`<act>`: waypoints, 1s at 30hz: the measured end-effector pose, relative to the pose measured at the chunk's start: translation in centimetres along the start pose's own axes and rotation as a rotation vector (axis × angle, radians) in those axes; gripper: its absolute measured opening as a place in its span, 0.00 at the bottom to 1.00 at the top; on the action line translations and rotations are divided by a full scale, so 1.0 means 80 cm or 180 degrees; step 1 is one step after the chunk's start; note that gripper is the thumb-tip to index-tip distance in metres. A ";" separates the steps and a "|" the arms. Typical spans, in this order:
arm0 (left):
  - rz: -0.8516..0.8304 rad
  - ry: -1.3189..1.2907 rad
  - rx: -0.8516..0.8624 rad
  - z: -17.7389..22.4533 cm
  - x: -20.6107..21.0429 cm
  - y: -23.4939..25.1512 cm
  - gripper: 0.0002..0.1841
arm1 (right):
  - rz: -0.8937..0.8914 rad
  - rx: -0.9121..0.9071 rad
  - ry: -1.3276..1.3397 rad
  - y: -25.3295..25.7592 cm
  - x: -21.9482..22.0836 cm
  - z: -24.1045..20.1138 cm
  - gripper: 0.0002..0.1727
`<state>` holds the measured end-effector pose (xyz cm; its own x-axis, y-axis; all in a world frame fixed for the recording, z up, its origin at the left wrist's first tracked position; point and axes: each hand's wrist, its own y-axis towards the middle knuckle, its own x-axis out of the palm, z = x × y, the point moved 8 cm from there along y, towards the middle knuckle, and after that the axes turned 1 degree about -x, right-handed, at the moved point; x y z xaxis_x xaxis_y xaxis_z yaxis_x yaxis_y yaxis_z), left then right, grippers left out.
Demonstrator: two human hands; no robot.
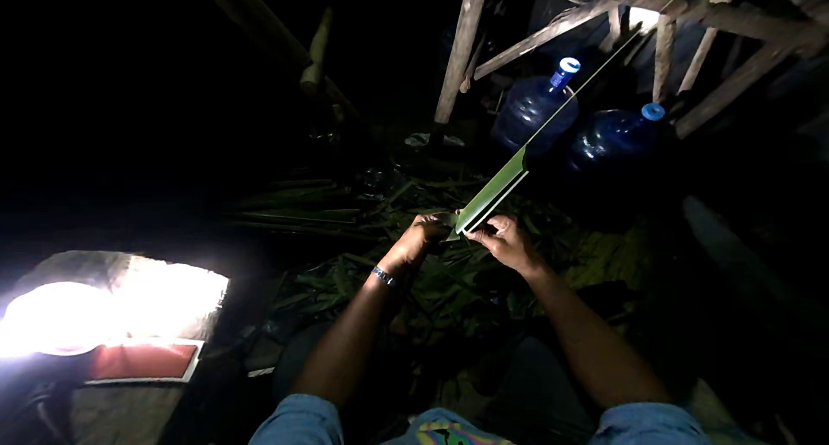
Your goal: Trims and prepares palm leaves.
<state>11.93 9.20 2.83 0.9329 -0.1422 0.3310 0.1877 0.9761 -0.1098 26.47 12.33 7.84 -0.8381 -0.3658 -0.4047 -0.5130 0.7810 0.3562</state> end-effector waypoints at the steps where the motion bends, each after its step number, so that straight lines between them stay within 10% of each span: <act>1: 0.0015 0.0031 0.0007 0.001 0.001 0.001 0.13 | 0.0123 -0.0117 -0.0203 0.000 -0.003 0.000 0.06; 21: 0.0357 0.0751 -0.0285 0.013 -0.030 -0.001 0.10 | 0.2410 0.0202 0.1089 -0.019 -0.145 0.013 0.21; 30: 0.0183 0.0401 -0.0364 0.002 -0.020 0.001 0.11 | -0.0620 0.0949 0.0655 -0.003 0.017 0.023 0.22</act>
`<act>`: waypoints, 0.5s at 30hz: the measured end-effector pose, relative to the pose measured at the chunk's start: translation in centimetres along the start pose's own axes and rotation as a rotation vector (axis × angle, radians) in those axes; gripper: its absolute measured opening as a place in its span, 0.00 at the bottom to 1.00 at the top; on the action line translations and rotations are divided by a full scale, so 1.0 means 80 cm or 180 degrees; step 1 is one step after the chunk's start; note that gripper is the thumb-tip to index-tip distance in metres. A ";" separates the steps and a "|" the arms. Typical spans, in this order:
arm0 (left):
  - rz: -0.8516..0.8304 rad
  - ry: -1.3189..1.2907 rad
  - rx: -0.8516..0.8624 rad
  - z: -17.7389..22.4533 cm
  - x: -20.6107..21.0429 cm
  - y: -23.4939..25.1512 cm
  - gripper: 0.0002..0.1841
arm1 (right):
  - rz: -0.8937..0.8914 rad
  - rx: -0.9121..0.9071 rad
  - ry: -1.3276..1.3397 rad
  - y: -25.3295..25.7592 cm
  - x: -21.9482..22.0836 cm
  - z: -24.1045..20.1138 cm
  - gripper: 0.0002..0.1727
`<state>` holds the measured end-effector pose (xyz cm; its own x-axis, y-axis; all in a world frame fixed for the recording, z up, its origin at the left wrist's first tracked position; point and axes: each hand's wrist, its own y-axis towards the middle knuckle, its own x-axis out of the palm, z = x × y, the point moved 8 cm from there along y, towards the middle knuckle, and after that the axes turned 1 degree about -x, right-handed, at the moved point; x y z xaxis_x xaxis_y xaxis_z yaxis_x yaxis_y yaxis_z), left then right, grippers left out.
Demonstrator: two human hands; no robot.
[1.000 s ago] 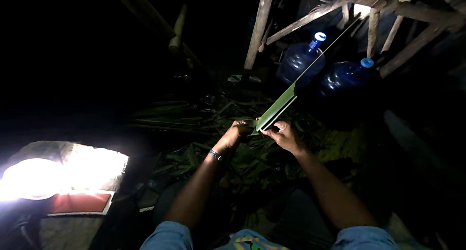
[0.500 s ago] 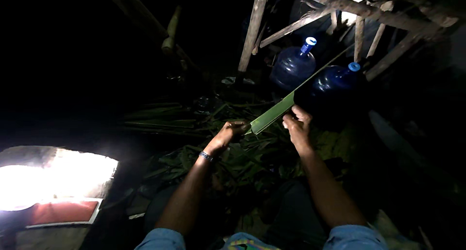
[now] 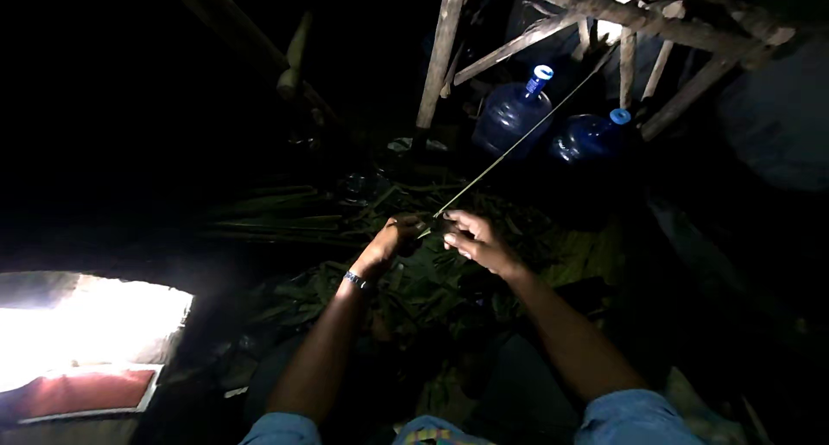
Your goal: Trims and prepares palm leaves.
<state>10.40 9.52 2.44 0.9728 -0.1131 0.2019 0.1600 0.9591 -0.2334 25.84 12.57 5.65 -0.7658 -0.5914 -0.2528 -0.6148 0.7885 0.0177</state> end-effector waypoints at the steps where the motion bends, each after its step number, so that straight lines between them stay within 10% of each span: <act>1: -0.0006 -0.0039 -0.0060 -0.002 0.002 -0.001 0.11 | -0.0015 0.0024 0.0079 0.003 0.008 0.001 0.19; 15: 0.0221 0.0731 0.0315 0.000 0.000 0.007 0.10 | 0.1912 -0.0059 0.0948 -0.023 -0.097 -0.008 0.14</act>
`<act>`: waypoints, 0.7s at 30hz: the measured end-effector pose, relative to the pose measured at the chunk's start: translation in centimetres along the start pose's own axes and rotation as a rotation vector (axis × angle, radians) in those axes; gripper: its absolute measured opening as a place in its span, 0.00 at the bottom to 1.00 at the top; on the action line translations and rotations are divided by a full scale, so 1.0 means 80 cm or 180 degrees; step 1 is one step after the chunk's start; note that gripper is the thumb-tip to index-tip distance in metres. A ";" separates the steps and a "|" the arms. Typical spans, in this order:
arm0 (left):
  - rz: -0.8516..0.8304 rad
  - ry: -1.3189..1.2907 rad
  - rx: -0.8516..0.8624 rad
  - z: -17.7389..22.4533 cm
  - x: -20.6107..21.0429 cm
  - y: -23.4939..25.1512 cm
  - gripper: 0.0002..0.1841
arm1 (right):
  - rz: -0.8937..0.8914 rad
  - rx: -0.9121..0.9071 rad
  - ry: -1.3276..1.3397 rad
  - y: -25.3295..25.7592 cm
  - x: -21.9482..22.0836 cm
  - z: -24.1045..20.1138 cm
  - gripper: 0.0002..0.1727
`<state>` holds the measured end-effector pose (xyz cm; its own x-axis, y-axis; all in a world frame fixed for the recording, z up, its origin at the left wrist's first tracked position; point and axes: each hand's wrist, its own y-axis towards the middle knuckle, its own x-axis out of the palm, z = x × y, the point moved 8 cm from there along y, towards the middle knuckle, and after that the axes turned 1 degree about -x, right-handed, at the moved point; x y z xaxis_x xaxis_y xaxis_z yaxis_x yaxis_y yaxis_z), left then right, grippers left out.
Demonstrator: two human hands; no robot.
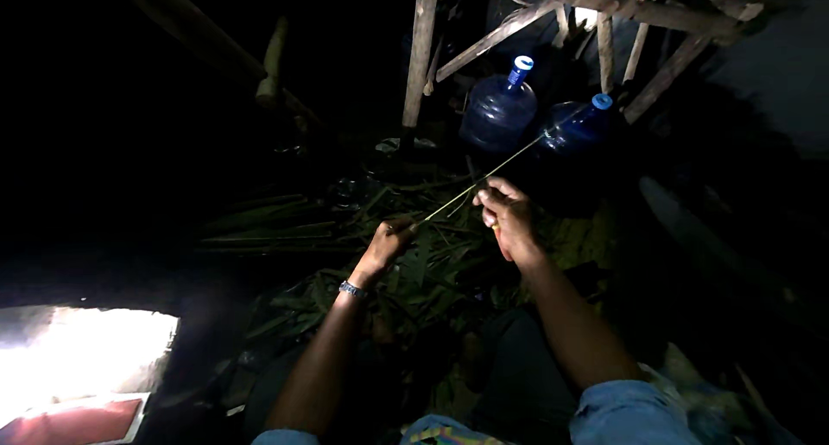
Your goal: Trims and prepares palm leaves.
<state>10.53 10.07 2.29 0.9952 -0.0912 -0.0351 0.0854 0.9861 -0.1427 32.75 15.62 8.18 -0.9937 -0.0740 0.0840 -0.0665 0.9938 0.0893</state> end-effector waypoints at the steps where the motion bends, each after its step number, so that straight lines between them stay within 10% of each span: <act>1: 0.0013 0.0021 0.0019 0.001 -0.001 0.000 0.11 | 0.0201 -0.0013 0.0076 0.001 -0.015 -0.004 0.15; 6: 0.0113 -0.0136 -0.0208 -0.004 -0.005 -0.002 0.11 | 0.0574 -0.0250 0.0164 0.003 -0.052 -0.019 0.21; 14: -0.0839 -0.1508 -0.0729 -0.024 0.018 -0.005 0.14 | -0.2098 0.0150 -0.0654 -0.039 0.090 0.043 0.20; 21: -0.1276 -0.2225 -0.1095 -0.025 0.029 -0.012 0.16 | -0.1365 -0.0220 -0.0254 -0.025 0.083 0.031 0.11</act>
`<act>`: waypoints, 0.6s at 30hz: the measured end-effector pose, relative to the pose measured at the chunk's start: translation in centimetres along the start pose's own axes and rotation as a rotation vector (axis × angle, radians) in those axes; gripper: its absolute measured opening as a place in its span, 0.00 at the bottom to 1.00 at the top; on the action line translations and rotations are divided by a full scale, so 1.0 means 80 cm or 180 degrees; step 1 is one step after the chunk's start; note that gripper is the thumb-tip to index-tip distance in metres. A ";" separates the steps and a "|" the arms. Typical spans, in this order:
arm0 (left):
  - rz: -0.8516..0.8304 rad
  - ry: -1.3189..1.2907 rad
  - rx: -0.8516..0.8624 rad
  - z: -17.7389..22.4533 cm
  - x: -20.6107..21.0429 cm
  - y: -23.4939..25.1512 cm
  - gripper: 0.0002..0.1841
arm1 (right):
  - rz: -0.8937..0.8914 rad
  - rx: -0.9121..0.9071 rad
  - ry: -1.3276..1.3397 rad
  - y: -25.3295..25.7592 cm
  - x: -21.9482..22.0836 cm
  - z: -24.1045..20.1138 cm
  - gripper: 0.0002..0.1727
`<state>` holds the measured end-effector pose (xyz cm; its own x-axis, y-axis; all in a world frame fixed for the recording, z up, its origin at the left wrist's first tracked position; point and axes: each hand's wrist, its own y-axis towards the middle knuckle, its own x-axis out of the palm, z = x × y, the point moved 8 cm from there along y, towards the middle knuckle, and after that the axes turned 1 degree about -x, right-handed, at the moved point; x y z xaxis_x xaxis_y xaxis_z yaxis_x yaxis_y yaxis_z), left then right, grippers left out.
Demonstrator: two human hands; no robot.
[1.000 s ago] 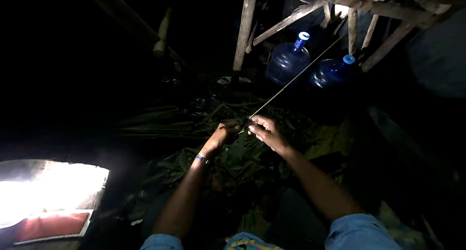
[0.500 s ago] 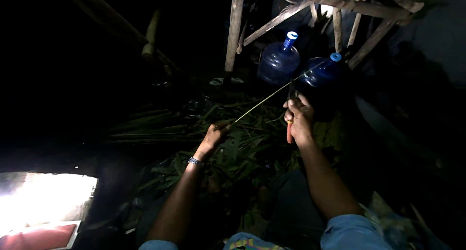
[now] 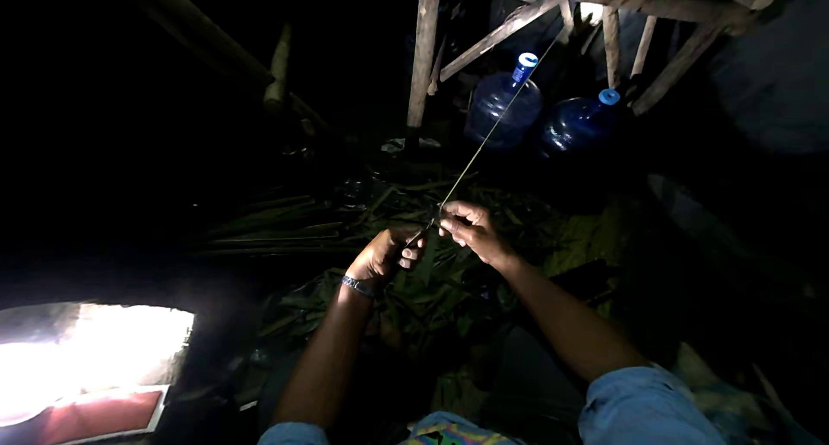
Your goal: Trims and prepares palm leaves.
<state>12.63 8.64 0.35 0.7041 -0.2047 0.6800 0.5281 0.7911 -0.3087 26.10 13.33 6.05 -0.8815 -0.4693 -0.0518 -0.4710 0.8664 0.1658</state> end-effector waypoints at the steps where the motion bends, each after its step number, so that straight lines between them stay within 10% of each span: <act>1: 0.0021 0.0029 -0.0037 -0.001 -0.001 0.001 0.17 | 0.0141 -0.0011 0.0048 0.000 -0.009 -0.004 0.11; 13: 0.0896 0.1075 0.0150 0.023 -0.023 -0.014 0.13 | 0.2055 -0.0384 0.0805 -0.031 -0.165 -0.048 0.18; 18: 0.1495 0.2078 0.1189 0.053 -0.030 -0.017 0.11 | 0.1009 0.0269 0.0316 -0.020 -0.116 -0.020 0.27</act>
<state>8.20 10.46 1.97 0.9999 -0.0092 -0.0126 0.0073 0.9893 -0.1455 35.09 16.05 7.82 -0.9789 -0.1852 0.0861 -0.1789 0.9809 0.0759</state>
